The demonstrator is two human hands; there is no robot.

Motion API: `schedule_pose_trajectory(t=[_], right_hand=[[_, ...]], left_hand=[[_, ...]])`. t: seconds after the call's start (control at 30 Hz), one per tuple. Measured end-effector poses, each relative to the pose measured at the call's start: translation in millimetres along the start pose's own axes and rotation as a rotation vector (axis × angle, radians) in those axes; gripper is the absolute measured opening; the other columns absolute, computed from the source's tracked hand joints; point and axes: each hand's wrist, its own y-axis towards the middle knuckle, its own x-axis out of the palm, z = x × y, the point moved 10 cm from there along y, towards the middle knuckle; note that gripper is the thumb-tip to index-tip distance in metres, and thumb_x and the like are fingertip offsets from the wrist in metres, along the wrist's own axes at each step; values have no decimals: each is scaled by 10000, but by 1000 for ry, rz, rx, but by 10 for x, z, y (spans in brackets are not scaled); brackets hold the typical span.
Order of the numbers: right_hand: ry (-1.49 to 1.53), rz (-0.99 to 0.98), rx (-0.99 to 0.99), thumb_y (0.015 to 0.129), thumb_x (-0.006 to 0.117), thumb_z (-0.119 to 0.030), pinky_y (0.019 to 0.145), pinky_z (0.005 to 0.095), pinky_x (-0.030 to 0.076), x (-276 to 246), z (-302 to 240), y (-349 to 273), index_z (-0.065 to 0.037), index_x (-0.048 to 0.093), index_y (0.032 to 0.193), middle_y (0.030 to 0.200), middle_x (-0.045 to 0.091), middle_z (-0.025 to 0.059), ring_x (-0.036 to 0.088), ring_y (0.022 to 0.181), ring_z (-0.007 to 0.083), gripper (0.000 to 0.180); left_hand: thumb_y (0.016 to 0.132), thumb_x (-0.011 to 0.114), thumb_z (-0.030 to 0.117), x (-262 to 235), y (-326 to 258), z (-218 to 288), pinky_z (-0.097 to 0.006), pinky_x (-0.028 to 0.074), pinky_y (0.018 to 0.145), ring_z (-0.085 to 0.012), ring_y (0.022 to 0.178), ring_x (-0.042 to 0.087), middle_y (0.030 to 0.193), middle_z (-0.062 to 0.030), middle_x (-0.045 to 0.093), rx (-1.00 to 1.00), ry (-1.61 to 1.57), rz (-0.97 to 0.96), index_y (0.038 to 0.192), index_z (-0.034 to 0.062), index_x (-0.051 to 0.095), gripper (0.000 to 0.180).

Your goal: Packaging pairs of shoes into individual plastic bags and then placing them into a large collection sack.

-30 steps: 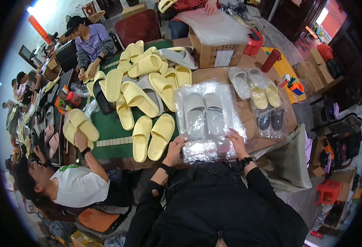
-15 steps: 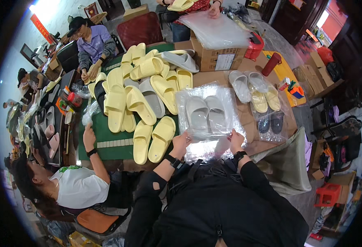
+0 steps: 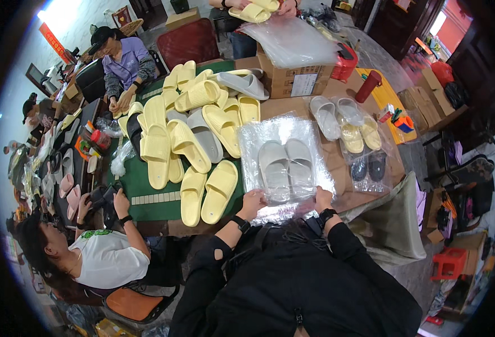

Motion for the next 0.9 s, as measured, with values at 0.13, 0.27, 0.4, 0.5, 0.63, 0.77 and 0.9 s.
schedule_pose_trajectory(t=[0.13,0.27,0.4,0.5,0.63,0.77,0.9], right_hand=[[-247,-136,-137,808,518,-209,488,353,429,19,236,241,10,553,791,622,525,134,515,517,223,222],[-281,-389,-211,785,537,-143,499,340,438,178,364,295,-19,548,813,682,550,136,549,599,193,128],[-665,-676,-527,688,607,-46,457,271,382,225,218,9,-59,542,713,600,504,43,477,514,157,71],[-390,-747,-64,713,512,-41,406,277,317,351,393,43,-58,490,662,564,439,41,401,465,155,58],[13,-581,585,768,367,-82,380,306,240,306,779,-234,-81,372,595,517,341,49,294,428,158,173],[201,-880,764,811,358,-146,401,267,247,664,733,-549,-108,400,566,463,323,10,282,379,129,252],[228,-964,689,801,352,-138,403,264,239,816,502,-715,-108,381,566,466,304,-1,270,380,112,239]], left_hand=[[811,481,101,71,20,48,-300,477,577,-150,610,523,664,-46,502,144,252,-65,957,24,527,171],[838,462,193,66,49,-149,-299,458,593,-121,605,488,669,-6,485,-35,293,-63,914,66,547,170],[840,444,224,125,16,-344,-321,451,673,-143,649,478,696,-2,465,-226,214,-63,843,92,523,154],[825,422,171,129,56,-432,-346,453,661,-193,660,492,717,-59,475,-235,40,-265,836,64,487,125],[781,394,102,204,37,-334,-355,435,617,-207,640,497,698,-53,485,-190,28,-300,803,69,472,87],[795,423,126,-28,218,-440,-350,467,723,-235,817,554,876,-76,552,-267,-358,-297,894,56,511,150],[850,523,192,325,-47,175,-421,428,900,-303,1103,471,1227,-169,428,197,27,-485,1248,5,334,479]])
